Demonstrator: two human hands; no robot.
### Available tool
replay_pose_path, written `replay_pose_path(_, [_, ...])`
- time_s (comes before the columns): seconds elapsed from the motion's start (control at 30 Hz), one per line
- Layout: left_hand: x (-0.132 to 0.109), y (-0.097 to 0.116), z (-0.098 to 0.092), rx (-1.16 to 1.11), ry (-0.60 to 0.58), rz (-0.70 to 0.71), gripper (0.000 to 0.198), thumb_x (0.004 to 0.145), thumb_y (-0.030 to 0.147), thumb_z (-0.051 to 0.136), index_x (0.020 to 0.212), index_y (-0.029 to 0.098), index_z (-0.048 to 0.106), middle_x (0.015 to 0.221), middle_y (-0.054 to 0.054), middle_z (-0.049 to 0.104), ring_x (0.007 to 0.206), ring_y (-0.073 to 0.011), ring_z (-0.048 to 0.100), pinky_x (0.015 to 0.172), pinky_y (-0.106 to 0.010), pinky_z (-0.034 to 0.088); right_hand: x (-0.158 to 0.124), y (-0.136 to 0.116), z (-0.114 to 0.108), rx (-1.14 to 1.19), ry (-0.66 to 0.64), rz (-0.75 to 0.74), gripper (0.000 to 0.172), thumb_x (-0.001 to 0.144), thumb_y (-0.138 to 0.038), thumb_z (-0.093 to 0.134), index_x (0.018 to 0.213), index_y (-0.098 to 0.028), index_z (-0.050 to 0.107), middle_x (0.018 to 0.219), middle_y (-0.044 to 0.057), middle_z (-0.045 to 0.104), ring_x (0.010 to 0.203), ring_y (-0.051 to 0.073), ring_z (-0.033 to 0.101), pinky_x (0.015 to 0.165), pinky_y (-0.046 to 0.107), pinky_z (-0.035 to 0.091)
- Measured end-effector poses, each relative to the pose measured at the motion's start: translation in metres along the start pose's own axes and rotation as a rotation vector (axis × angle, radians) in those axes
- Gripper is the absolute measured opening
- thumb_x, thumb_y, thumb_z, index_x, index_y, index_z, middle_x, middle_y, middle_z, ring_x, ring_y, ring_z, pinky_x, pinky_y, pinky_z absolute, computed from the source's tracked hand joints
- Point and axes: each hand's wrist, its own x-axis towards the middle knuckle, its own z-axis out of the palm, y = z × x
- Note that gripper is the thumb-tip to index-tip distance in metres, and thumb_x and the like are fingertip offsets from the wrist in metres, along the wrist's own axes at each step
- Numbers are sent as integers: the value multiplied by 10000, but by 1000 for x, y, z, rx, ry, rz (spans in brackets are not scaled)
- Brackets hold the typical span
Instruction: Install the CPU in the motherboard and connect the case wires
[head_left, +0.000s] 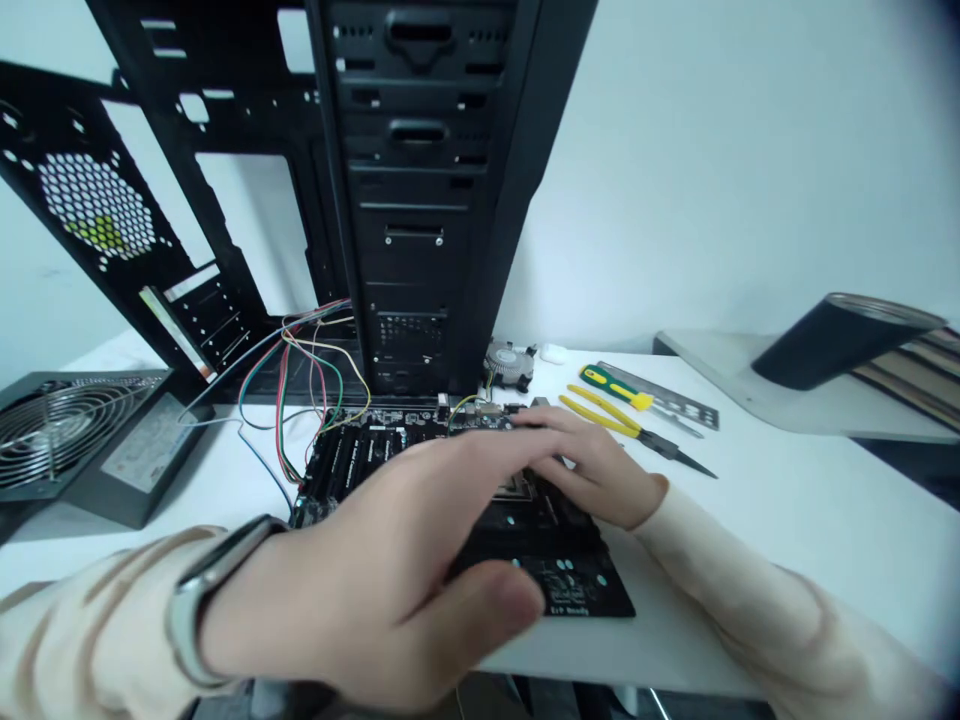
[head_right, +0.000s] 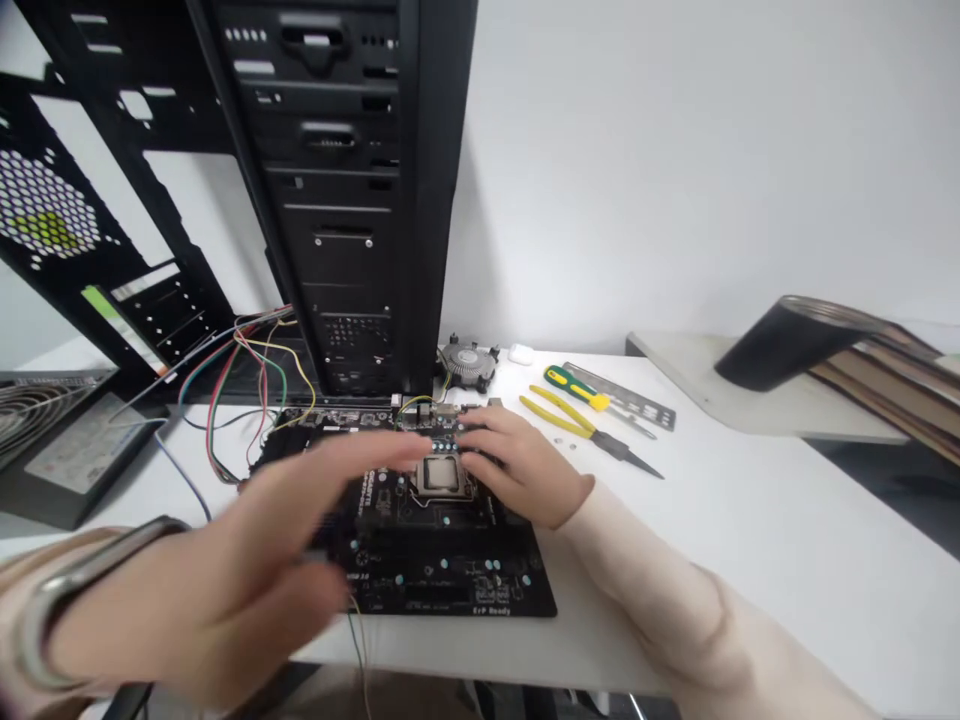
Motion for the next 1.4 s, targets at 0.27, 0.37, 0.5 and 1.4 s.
replay_pose_path(0.27, [9, -25, 49, 351, -377, -314, 755, 767, 560, 578, 1345, 83, 481, 1550, -223, 223, 1439, -400, 121, 1145, -625, 92, -2, -10, 0, 276, -12, -121, 164, 911, -264, 528, 902, -168, 660, 909, 98, 692, 925, 184, 642, 859, 343, 551])
replay_pose_path(0.37, [6, -29, 54, 373, -435, -360, 726, 721, 473, 626, 1325, 86, 511, 1554, -230, 189, 1439, -402, 89, 1142, -625, 93, -9, -6, 7, 328, 95, -78, 158, 903, -279, 539, 927, -182, 661, 936, 95, 685, 943, 190, 633, 852, 352, 542])
replay_pose_path(0.5, [8, -30, 55, 385, -420, -351, 761, 745, 441, 590, 1399, 85, 433, 1559, -217, 155, 1438, -394, 69, 1131, -641, 123, -22, -3, 11, 306, 292, 82, 173, 909, -280, 523, 965, -214, 672, 1023, 85, 672, 952, 194, 636, 829, 355, 535])
replay_pose_path(1.4, [7, -36, 56, 267, -385, -351, 874, 725, 425, 606, 1474, 97, 296, 1575, -188, 136, 1445, -376, 60, 1141, -626, 141, 27, -65, -10, -4, -513, 26, 318, 860, -433, 598, 811, -136, 701, 841, 99, 649, 832, 228, 582, 806, 413, 452])
